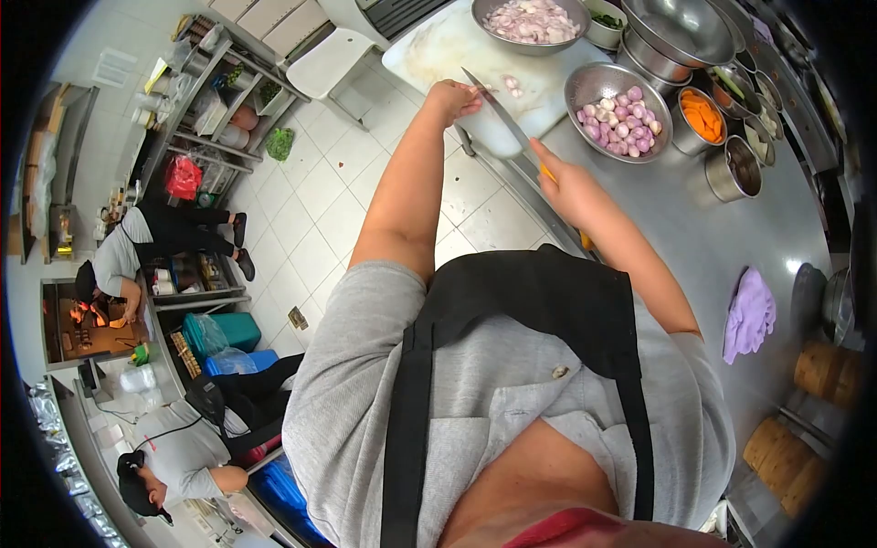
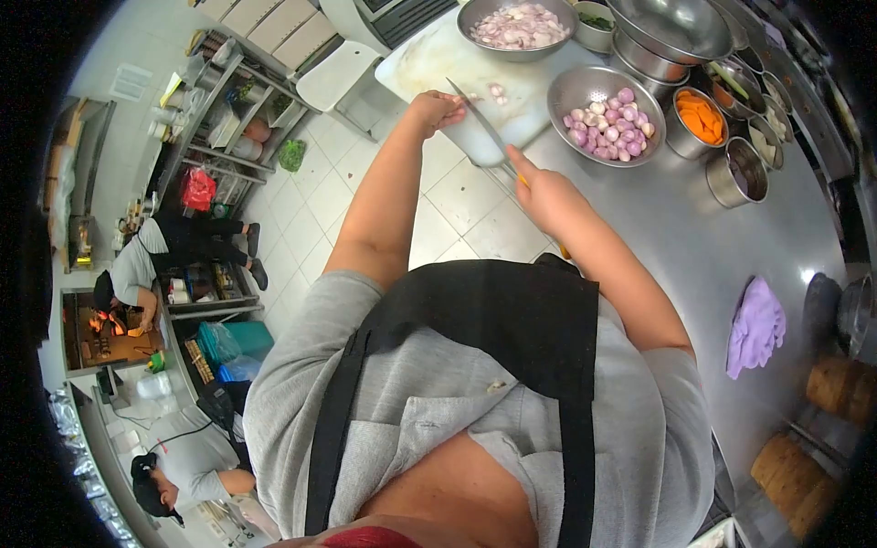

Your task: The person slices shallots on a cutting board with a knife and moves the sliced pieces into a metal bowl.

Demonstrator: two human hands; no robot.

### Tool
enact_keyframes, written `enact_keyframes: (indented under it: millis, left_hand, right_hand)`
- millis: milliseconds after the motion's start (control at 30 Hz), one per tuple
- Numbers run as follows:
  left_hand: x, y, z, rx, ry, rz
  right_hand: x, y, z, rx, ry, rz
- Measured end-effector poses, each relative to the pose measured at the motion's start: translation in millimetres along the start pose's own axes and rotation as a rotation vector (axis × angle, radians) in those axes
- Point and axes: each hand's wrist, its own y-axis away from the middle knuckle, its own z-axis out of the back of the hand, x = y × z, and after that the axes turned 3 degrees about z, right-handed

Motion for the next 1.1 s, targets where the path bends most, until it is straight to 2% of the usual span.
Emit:
enact_keyframes:
  millis: [367, 1100]
  left_hand:
    - [2.4, -0.2, 2.7, 0.010, -0.025, -0.022]
    - [-4.1, 0.5, 3.7, 0.034, -0.006, -0.007]
  right_hand:
    - [-6.0, 9.8, -1.6, -0.034, -0.058, 0.039]
    - [-7.8, -18.6, -3.9, 0.040, 0.056, -0.009]
